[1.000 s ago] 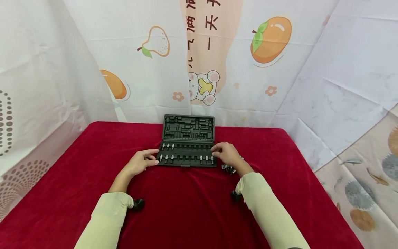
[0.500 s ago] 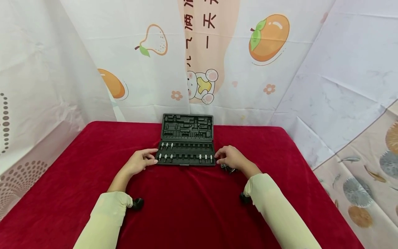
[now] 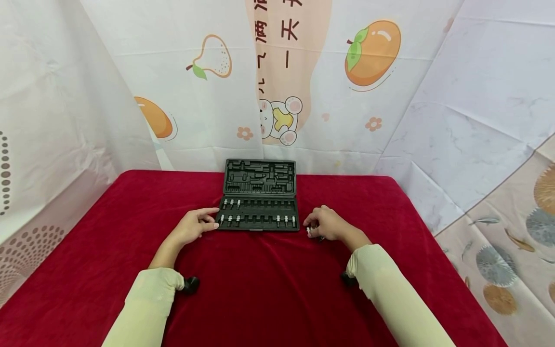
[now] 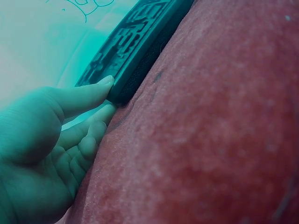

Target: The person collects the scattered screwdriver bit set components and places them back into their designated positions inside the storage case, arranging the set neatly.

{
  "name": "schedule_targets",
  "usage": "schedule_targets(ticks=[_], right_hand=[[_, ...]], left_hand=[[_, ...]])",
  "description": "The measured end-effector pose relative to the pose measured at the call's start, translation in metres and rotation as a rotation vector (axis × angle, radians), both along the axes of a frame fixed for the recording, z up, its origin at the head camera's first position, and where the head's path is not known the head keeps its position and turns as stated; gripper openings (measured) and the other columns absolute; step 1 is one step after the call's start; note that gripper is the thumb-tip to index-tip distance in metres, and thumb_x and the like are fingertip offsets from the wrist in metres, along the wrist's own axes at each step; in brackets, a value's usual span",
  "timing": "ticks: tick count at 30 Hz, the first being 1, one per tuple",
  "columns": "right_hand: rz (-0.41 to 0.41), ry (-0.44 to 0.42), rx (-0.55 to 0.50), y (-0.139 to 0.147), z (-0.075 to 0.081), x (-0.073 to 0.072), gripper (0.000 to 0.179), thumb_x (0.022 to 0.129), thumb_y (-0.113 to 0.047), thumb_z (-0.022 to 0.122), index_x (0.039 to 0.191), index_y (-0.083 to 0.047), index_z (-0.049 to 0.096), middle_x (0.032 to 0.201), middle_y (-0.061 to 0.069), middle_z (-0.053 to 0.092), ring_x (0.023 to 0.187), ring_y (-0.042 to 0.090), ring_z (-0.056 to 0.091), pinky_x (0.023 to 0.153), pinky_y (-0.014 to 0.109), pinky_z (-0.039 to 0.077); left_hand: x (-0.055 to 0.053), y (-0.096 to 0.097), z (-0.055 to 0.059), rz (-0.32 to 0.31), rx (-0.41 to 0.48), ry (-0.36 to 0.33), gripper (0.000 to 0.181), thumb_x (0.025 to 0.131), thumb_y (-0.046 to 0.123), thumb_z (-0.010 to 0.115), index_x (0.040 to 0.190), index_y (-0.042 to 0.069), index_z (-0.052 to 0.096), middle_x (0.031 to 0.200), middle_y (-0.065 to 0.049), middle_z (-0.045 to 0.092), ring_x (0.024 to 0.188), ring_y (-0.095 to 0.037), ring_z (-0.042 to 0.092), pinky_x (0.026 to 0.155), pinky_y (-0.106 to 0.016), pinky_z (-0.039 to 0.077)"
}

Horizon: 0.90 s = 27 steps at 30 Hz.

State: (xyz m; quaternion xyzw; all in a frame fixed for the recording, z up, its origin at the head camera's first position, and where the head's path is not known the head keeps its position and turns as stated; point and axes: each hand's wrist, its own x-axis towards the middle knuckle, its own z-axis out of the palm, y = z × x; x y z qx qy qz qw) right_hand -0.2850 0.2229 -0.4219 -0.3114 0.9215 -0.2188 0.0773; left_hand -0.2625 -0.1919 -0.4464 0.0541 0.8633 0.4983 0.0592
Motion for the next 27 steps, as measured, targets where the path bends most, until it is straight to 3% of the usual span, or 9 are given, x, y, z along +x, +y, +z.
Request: schedule_targets(ticks=[7,18,27], right_hand=[[0.011,0.083,0.040,0.001,0.000,0.003,0.017,0.078,-0.014,0.081,0.095,-0.014,0.077,0.089,-0.003,0.060,0.085,0.020,0.045,0.072,0.034,0.038],[-0.012,0.182,0.010,-0.004,-0.001,0.004,0.019,0.075,-0.015,0.084,0.087,-0.019,0.070,0.085,-0.004,0.057,0.082,0.018,0.043,0.072,0.036,0.035],[-0.110,0.041,-0.084,-0.009,-0.003,0.004,0.017,0.082,-0.009,0.079,0.090,-0.015,0.065,0.089,-0.002,0.061,0.087,0.021,0.050,0.072,0.036,0.045]], left_hand=[[-0.001,0.000,-0.001,-0.001,-0.007,-0.002,0.052,0.090,0.007,0.070,0.139,0.004,0.054,0.100,-0.012,0.064,0.061,-0.019,0.050,0.057,-0.031,0.044],[0.000,0.001,-0.001,0.009,-0.004,-0.007,0.051,0.090,0.008,0.070,0.139,0.005,0.054,0.099,-0.011,0.064,0.061,-0.019,0.050,0.057,-0.031,0.044],[0.000,0.001,-0.001,0.009,-0.008,-0.004,0.051,0.089,0.008,0.070,0.138,0.005,0.055,0.098,-0.010,0.065,0.063,-0.019,0.051,0.057,-0.031,0.045]])
